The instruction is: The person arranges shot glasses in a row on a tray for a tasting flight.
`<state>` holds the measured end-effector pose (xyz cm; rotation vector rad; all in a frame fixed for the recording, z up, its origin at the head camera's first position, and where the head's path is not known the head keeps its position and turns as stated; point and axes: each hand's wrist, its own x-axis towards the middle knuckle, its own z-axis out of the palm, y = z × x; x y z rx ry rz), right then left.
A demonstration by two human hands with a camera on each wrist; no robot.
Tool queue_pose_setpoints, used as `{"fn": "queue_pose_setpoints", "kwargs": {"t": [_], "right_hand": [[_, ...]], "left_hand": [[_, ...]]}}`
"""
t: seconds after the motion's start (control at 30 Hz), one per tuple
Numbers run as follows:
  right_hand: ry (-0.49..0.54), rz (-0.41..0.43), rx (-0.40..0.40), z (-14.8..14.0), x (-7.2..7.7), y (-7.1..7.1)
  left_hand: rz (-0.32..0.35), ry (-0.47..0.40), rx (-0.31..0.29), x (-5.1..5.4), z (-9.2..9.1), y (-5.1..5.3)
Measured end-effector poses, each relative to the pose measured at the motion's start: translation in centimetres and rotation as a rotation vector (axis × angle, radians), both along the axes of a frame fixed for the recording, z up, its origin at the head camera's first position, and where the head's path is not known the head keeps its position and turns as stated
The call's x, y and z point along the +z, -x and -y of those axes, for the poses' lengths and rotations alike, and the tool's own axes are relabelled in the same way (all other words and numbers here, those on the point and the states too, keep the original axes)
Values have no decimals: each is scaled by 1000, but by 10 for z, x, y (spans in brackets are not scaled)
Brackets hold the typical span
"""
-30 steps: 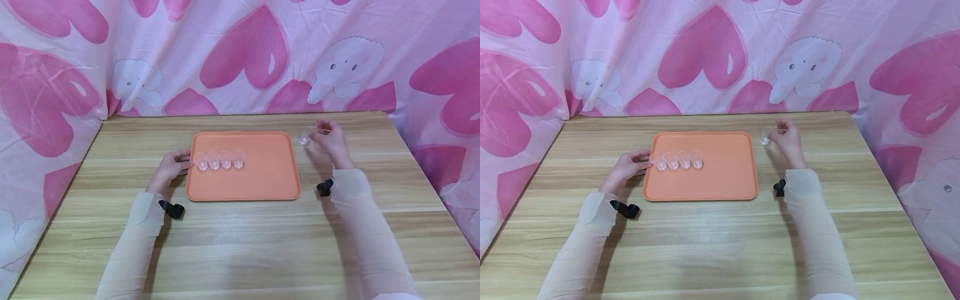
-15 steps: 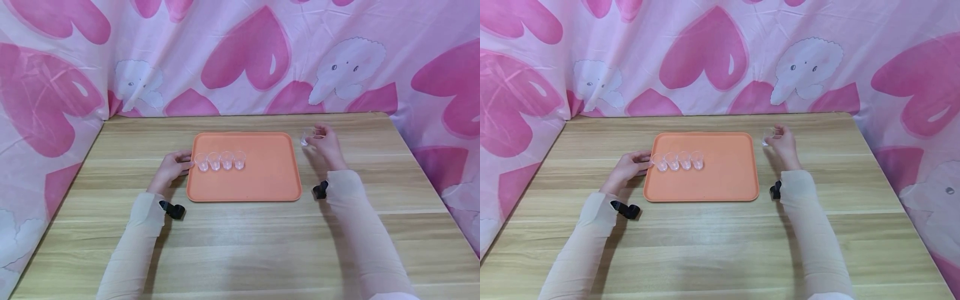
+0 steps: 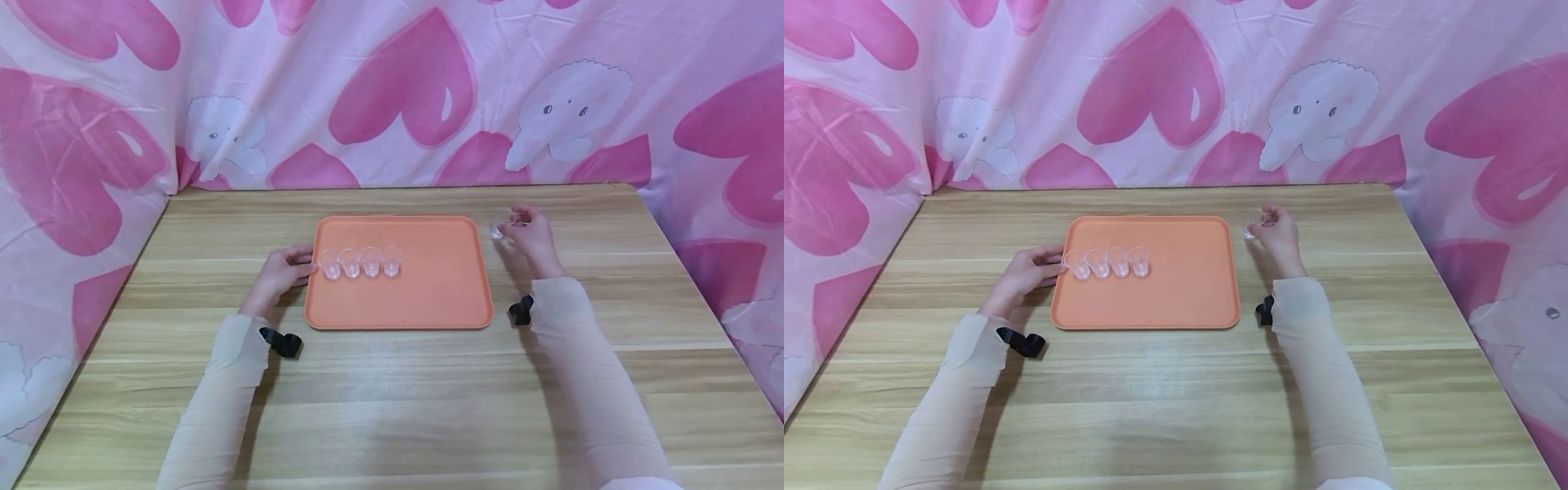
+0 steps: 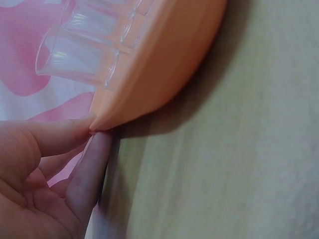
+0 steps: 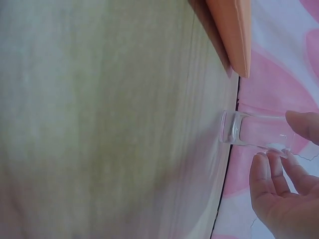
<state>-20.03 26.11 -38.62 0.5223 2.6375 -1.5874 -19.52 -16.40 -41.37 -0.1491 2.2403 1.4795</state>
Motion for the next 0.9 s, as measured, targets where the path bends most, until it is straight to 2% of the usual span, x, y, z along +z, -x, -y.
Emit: {"fn": "queue_pose_setpoints", "kwargs": {"t": [0.63, 0.9], "right_hand": [[21, 2, 8, 3, 1, -2], [51, 38, 1, 4, 5, -4]], "left_hand": [[-2, -37, 11, 1, -1, 0], [0, 8, -1, 1, -1, -1]]}}
